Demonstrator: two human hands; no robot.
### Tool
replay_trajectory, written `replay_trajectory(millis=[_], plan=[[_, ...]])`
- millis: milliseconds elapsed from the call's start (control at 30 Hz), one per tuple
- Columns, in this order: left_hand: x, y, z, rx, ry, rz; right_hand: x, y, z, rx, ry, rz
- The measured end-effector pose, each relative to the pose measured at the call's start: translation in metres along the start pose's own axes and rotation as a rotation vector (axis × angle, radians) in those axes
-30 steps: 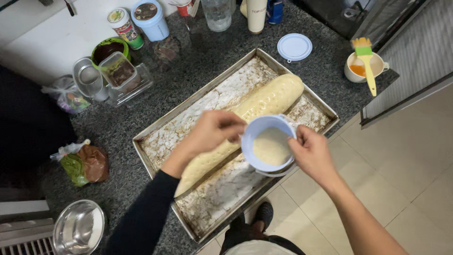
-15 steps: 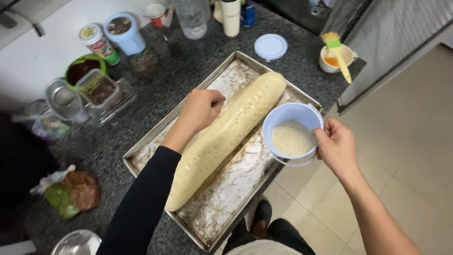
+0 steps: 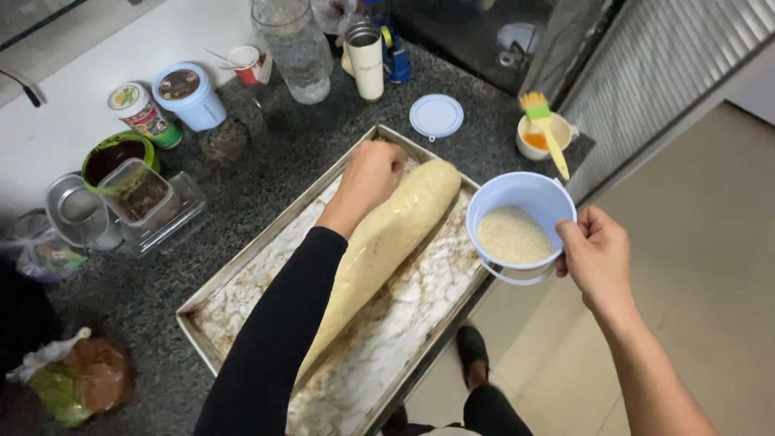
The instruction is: The person brushes egg wash onto a large loaf of dough with a brush and then sprinkles seeds by hand from a bucket before sliding the tray into a rack.
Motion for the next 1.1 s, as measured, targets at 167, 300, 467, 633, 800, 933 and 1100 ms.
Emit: replay_trajectory(millis=[167,300,467,633,800,933,1100], plan=[[0.018,-0.031,-0.001,-0.135,-0.051,0.061,0.061,-0.018,-0.009,0.034,0.166,-0.018],[0.012,-0.080,0.012,-0.274,-0.176,0.108,0.102,-0.016,-0.039,0.072,0.418,0.053],[-0.038,-0.132,0.015,-0.116,-0.208,0.089,0.105,-0.005,-0.088,0.104,0.797,0.107],[-0.090,-0.153,0.017,0.197,-0.123,0.241,0.065,0.001,-0.126,0.099,1.074,0.153],[-0.149,-0.168,0.016,0.351,-0.124,0.477,0.015,-0.004,-0.131,0.029,1.303,0.116],[-0.201,-0.186,0.020,0.370,0.125,0.689,-0.018,-0.014,-0.122,0.040,1.408,0.173],[-0.231,-0.218,0.036,0.372,-0.274,0.537,-0.040,-0.025,-0.099,0.009,1.397,0.206]])
Point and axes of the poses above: each hand's wrist, its own x-axis towards the middle knuckle, its own z-axis out of the back of the hand, y = z × x, the point moved 1 cm from there along x, towards the middle knuckle, and after that the axes turned 12 degrees about -y, right-handed, at the moved point
